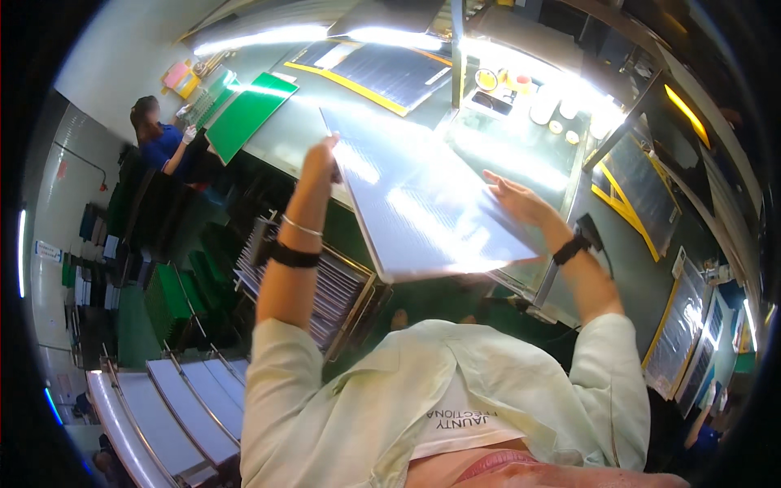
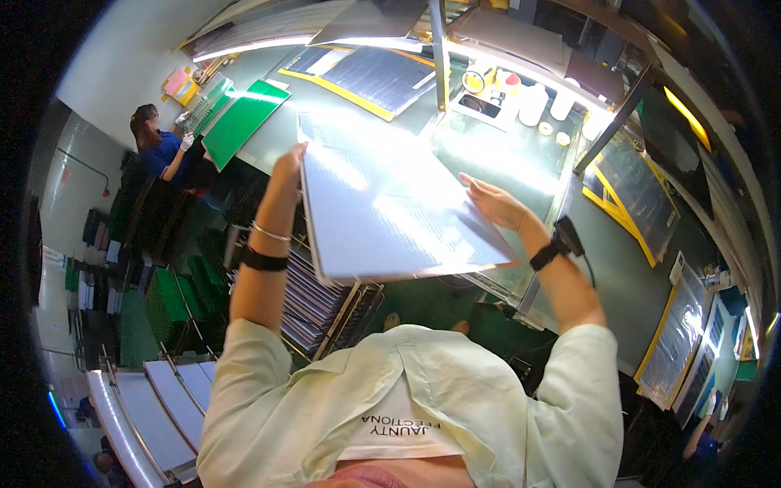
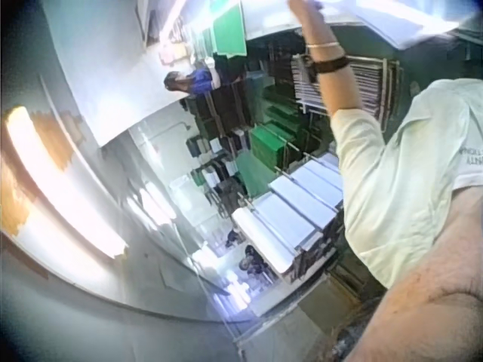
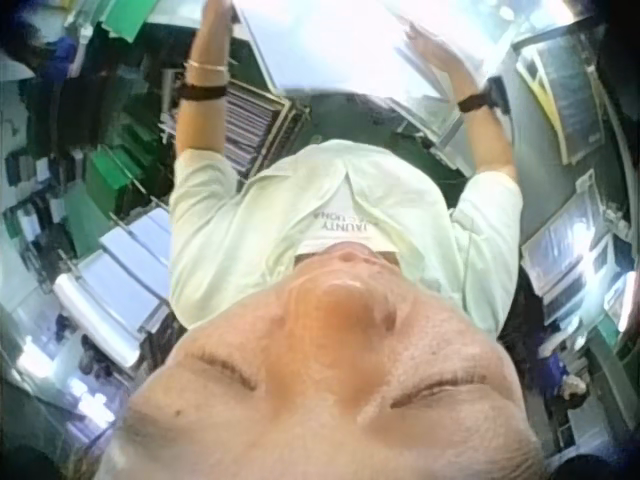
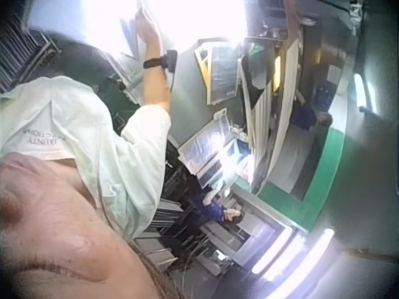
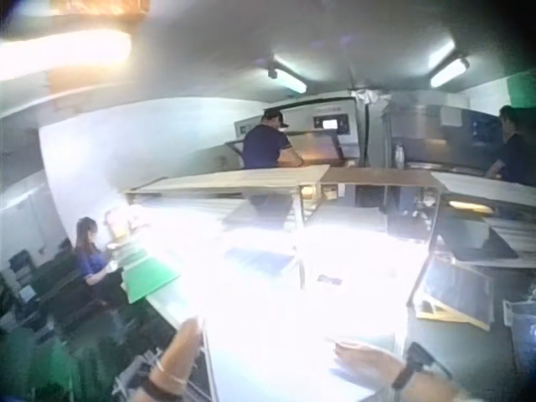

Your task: Moving large rectangular circuit board panels between a drying rack and an inspection light table.

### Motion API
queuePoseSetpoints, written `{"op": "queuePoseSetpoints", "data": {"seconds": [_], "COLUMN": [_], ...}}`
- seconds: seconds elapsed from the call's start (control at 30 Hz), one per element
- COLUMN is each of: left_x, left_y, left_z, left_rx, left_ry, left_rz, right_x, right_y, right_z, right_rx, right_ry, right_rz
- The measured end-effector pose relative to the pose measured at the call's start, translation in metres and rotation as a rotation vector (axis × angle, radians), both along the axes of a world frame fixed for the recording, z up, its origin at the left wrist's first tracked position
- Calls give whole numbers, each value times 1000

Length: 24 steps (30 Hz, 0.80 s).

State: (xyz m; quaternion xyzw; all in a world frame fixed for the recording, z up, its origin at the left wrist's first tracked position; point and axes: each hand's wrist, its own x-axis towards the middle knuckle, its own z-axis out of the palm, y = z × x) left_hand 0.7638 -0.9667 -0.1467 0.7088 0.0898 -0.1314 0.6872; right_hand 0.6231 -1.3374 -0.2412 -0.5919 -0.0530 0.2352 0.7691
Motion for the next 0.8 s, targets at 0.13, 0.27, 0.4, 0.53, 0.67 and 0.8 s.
{"op": "queuePoseSetpoints", "data": {"seconds": [0.13,0.27,0.4,0.53,0.67,0.8], "left_x": [4,-5,-8,-19,-16,-9], "left_y": [-21,-82,-149,-205,-237,-235], "left_z": [55,73,70,73,61,45], "left_rx": [109,254,472,576,593,564], "left_ry": [154,138,228,276,155,56], "left_rz": [-137,-234,-332,-478,-656,-896], "right_x": [-69,-137,-191,-198,-168,-157], "right_y": [11,1,-4,36,21,6], "right_z": [-4,-17,-4,8,-40,-45], "right_rx": [331,475,421,-884,-1034,-1013], "right_ry": [-39,-105,-174,-459,-295,-480], "right_rz": [-16,46,-123,-712,-1017,-1383]}}
